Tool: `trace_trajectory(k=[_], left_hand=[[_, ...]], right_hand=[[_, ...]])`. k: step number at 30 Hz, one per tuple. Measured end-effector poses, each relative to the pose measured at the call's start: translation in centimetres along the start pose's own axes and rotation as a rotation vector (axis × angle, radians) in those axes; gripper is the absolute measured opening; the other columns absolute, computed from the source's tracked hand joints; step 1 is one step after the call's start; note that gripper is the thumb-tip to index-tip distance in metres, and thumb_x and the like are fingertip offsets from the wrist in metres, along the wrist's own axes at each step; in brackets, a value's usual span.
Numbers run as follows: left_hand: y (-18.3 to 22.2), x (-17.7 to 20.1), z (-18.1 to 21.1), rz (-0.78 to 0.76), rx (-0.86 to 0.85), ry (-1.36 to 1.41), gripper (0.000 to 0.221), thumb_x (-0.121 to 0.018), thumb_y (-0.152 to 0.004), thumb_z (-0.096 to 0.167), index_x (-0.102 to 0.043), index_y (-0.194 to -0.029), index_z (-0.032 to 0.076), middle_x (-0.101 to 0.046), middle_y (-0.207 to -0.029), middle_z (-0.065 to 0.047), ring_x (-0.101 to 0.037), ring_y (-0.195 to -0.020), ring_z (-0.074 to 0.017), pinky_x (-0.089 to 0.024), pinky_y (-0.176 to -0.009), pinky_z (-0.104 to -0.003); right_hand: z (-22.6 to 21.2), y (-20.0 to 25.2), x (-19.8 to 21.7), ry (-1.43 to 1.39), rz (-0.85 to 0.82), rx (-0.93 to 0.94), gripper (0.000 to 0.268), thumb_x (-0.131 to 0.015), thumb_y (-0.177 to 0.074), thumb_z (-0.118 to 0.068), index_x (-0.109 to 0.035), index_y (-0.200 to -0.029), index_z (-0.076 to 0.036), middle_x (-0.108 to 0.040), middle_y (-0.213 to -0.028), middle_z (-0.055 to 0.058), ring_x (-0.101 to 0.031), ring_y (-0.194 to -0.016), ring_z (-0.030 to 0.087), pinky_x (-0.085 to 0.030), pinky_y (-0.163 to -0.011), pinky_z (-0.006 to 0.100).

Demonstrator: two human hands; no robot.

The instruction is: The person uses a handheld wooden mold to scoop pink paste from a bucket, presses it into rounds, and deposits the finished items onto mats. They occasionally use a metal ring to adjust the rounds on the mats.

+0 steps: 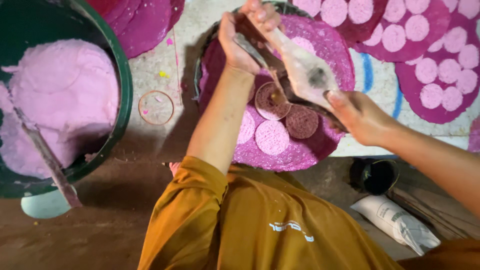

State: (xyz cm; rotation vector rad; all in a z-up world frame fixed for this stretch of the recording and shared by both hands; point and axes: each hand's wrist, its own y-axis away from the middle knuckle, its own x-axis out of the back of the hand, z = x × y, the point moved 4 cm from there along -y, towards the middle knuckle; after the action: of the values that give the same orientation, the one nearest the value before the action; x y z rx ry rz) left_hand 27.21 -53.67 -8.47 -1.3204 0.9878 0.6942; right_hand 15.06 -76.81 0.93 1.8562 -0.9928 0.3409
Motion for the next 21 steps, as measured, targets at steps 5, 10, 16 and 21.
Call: trace_trajectory(k=[5,10,16,21], left_hand=[[0.3,0.2,1.1,0.074,0.020,-0.074,0.036,-0.040,-0.101,0.044,-0.052,-0.107,0.011,-0.053,-0.093,-0.001,-0.056,-0.091,-0.0180,-0.051,-0.085,-0.036],[-0.6,-0.3,0.1,0.029,-0.015,-0.036,0.047,-0.040,-0.100,0.052,-0.055,-0.102,0.008,-0.052,-0.090,-0.002,-0.056,-0.088,-0.0184,-0.052,-0.081,-0.038],[-0.1,-2.3,2.1,0.397,0.204,-0.418,0.058,-0.033,-0.102,0.045,-0.068,-0.103,-0.002,-0.066,-0.097,-0.012,-0.060,-0.084,-0.0247,-0.052,-0.078,-0.042],[6.3,-2.7,-0.1,0.745,0.810,-0.966,0.056,-0.017,-0.105,0.041,-0.023,-0.157,0.019,-0.070,-0.115,-0.013,-0.071,-0.070,-0.0207,-0.054,-0.060,-0.031]], right_hand=[[0.8,-0.7,-1.1,-0.157,-0.062,0.037,0.074,-0.027,-0.100,-0.065,-0.060,-0.073,-0.005,-0.054,-0.057,0.008,-0.049,-0.052,0.018,-0.040,-0.050,0.037],[2.6,-1.3,-0.7,-0.122,0.054,0.128,0.074,-0.032,-0.101,-0.066,-0.057,-0.070,-0.004,-0.051,-0.057,0.002,-0.046,-0.054,0.014,-0.037,-0.050,0.034],[6.9,-3.6,-3.0,-0.418,0.032,0.069,0.076,-0.038,-0.097,-0.073,-0.055,-0.073,-0.003,-0.042,-0.054,0.002,-0.037,-0.046,0.013,-0.026,-0.043,0.033],[7.9,-3.3,-3.3,-0.514,0.068,0.373,0.073,-0.046,-0.097,-0.077,-0.059,-0.087,-0.006,-0.044,-0.059,-0.003,-0.038,-0.051,0.007,-0.032,-0.049,0.025]])
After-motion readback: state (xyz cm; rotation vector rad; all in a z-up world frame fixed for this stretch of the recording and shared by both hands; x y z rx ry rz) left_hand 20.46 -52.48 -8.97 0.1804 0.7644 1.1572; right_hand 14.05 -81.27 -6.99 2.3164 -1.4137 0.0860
